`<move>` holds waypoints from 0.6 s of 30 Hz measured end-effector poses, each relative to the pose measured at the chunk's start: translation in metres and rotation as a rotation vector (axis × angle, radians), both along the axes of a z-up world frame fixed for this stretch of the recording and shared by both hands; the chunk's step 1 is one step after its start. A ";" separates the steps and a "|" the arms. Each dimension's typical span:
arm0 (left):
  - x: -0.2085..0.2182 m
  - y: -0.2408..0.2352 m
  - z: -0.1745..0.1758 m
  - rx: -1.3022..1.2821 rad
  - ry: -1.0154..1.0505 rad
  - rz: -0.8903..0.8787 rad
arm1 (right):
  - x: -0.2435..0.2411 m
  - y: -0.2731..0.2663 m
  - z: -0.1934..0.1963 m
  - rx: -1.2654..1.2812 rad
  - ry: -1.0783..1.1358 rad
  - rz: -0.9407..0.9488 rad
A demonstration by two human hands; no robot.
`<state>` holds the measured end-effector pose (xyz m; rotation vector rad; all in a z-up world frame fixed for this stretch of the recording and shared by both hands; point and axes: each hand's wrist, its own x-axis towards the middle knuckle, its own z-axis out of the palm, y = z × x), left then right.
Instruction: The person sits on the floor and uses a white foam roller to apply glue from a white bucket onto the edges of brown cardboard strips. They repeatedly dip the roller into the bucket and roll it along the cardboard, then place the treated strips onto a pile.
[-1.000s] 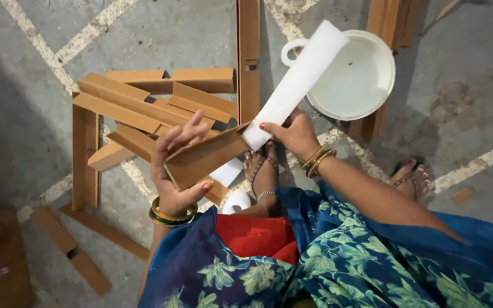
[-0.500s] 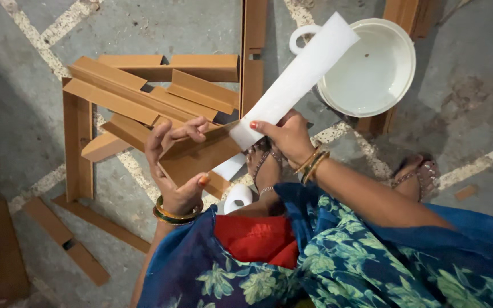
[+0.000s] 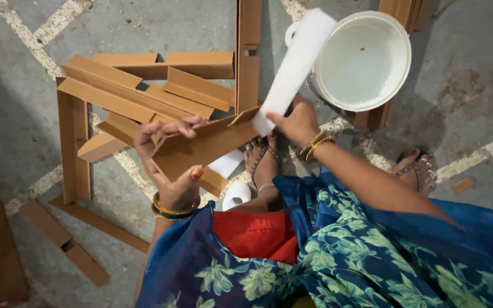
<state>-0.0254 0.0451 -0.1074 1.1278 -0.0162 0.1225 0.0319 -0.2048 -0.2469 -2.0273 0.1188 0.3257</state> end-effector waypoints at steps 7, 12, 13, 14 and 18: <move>0.000 0.001 0.000 -0.026 0.007 -0.005 | -0.010 0.024 0.022 0.453 0.253 -0.102; 0.003 -0.005 0.002 -0.031 -0.007 0.014 | -0.012 0.041 0.067 0.510 0.225 0.034; 0.001 -0.006 0.000 -0.015 -0.004 0.033 | -0.008 0.038 0.066 0.285 0.257 0.072; -0.001 -0.005 0.001 -0.026 0.004 0.046 | -0.003 0.034 0.062 0.060 0.286 0.111; 0.005 0.000 -0.004 -0.159 0.026 0.076 | 0.010 0.016 0.023 0.081 0.046 -0.012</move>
